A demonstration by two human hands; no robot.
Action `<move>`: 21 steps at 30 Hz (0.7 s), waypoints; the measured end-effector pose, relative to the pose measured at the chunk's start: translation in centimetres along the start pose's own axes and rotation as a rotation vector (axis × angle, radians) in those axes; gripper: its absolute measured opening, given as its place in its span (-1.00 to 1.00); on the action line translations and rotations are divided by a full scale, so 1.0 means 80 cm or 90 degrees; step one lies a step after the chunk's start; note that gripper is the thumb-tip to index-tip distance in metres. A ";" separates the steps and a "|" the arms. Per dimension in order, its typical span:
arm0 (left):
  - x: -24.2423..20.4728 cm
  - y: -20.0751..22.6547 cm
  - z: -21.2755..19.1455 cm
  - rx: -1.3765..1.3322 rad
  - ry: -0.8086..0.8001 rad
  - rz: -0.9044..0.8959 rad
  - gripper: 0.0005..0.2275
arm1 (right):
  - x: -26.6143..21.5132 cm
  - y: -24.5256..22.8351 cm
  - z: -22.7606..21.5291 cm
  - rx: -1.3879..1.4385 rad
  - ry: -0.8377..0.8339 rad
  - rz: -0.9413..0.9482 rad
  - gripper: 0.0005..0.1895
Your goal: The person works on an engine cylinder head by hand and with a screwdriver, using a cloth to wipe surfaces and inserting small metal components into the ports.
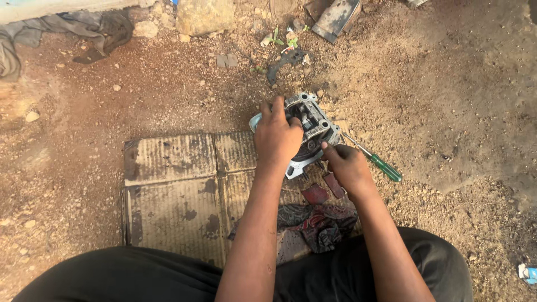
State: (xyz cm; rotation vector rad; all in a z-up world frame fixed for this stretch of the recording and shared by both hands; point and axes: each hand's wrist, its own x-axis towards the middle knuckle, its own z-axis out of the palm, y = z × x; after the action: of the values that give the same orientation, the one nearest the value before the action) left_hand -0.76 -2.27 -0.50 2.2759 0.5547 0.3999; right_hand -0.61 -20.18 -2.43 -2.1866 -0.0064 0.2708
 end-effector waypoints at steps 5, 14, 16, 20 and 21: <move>0.001 -0.001 0.002 -0.003 0.005 0.000 -0.44 | 0.008 0.009 0.003 -0.138 0.036 -0.070 -0.45; 0.000 -0.005 0.012 -0.005 0.014 -0.004 -0.45 | 0.013 0.008 0.012 -0.160 0.117 -0.221 -0.54; 0.003 -0.005 0.012 0.016 0.010 -0.007 -0.45 | 0.009 0.006 0.012 -0.196 0.147 -0.229 -0.56; 0.002 -0.001 0.008 0.010 -0.038 -0.043 -0.45 | 0.000 0.006 0.008 -0.182 0.171 -0.282 -0.62; 0.002 0.000 0.007 0.010 -0.036 -0.043 -0.46 | 0.002 0.006 0.008 -0.191 0.157 -0.262 -0.61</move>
State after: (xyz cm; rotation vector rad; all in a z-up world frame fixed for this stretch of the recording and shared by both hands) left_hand -0.36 -2.50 -0.89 2.2691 0.6054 0.2980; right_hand -0.58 -19.97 -3.22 -2.4363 -0.3772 -0.2475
